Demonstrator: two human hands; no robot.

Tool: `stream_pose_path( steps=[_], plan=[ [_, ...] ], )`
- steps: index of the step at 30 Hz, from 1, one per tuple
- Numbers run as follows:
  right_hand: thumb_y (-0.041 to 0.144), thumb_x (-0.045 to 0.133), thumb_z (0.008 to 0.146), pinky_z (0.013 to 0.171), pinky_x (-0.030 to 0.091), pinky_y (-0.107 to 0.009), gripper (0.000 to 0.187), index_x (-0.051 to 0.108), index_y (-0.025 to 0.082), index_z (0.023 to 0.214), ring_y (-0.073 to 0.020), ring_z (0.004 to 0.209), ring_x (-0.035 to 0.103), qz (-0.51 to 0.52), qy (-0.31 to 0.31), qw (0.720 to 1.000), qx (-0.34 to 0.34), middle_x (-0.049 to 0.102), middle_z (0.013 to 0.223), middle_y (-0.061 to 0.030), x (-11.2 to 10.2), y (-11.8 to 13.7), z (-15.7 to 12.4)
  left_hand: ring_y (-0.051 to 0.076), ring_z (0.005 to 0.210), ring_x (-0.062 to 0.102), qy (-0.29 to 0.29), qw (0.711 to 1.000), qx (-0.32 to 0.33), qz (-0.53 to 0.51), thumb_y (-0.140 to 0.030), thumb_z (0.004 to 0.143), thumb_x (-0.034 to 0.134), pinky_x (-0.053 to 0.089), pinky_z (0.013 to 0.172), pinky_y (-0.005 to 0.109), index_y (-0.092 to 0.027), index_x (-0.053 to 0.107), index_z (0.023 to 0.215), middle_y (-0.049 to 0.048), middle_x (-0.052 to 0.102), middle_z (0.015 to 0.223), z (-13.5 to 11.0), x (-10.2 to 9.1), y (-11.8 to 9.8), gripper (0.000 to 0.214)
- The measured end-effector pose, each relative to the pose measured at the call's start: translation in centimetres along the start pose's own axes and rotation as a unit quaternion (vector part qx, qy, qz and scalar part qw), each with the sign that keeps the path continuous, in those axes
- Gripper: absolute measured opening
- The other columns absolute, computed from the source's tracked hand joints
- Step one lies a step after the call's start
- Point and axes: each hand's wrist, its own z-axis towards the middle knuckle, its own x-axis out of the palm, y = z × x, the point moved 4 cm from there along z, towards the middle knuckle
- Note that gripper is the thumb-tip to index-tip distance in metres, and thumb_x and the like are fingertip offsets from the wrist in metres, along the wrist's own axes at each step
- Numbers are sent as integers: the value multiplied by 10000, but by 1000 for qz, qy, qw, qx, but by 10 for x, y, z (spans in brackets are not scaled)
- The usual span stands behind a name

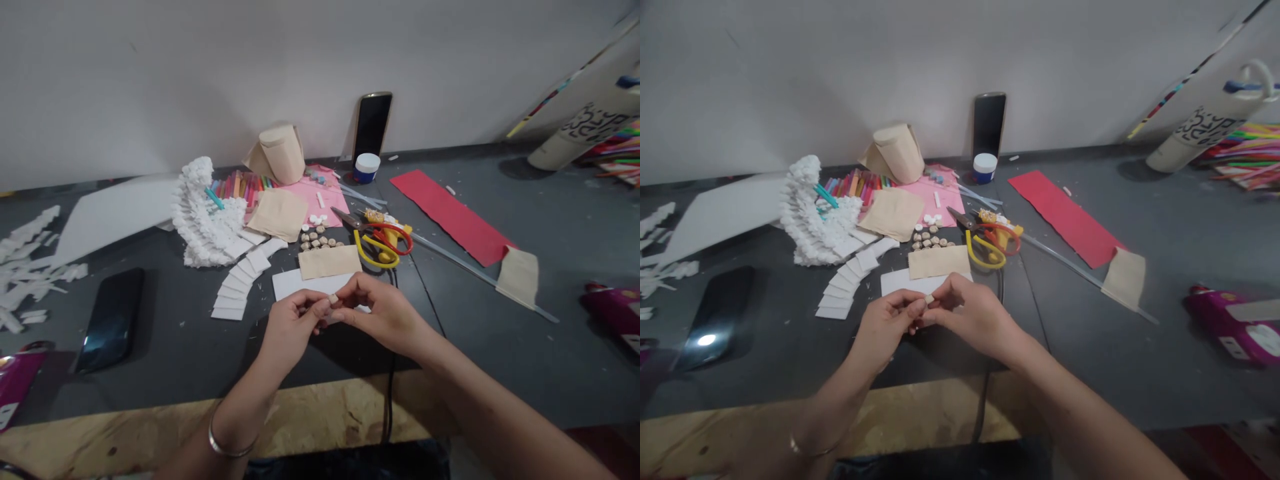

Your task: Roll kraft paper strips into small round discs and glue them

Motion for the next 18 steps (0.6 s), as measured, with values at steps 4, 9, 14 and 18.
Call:
stream_pose_path(
  steps=[4, 9, 14, 18],
  plan=[
    [315, 611, 846, 705, 516, -277, 142, 611, 188, 909, -146, 753, 664, 53, 13, 998, -19, 692, 832, -27, 0, 1, 0, 68, 490, 529, -8, 999, -19, -34, -359, 770, 713, 408, 464, 161, -148, 706, 803, -14, 624, 577, 3, -2, 5, 214],
    [354, 658, 825, 674, 537, -261, 178, 611, 185, 797, -134, 703, 665, 110, 13, 994, 1, 668, 721, -2, -1, -6, 4, 71, 495, 527, -16, 999, 22, 27, -339, 801, 682, 419, 482, 167, -153, 708, 817, -20, 609, 570, 1, -2, 0, 189],
    [372, 730, 756, 705, 562, -279, 244, 660, 184, 896, -139, 731, 673, 157, 37, 986, 34, 690, 781, -7, 0, -7, 5, 95, 585, 575, -29, 987, 110, 115, -315, 846, 632, 450, 528, 187, -179, 720, 848, 4, 647, 702, -5, -3, -9, 162],
    [393, 685, 795, 745, 564, -302, 261, 713, 177, 940, -164, 788, 687, 116, 48, 992, 23, 734, 855, -46, 0, -3, 3, 125, 705, 625, -42, 964, 177, 193, -307, 877, 603, 481, 619, 214, -203, 721, 871, 20, 688, 821, -9, -4, -14, 157]
  ],
)
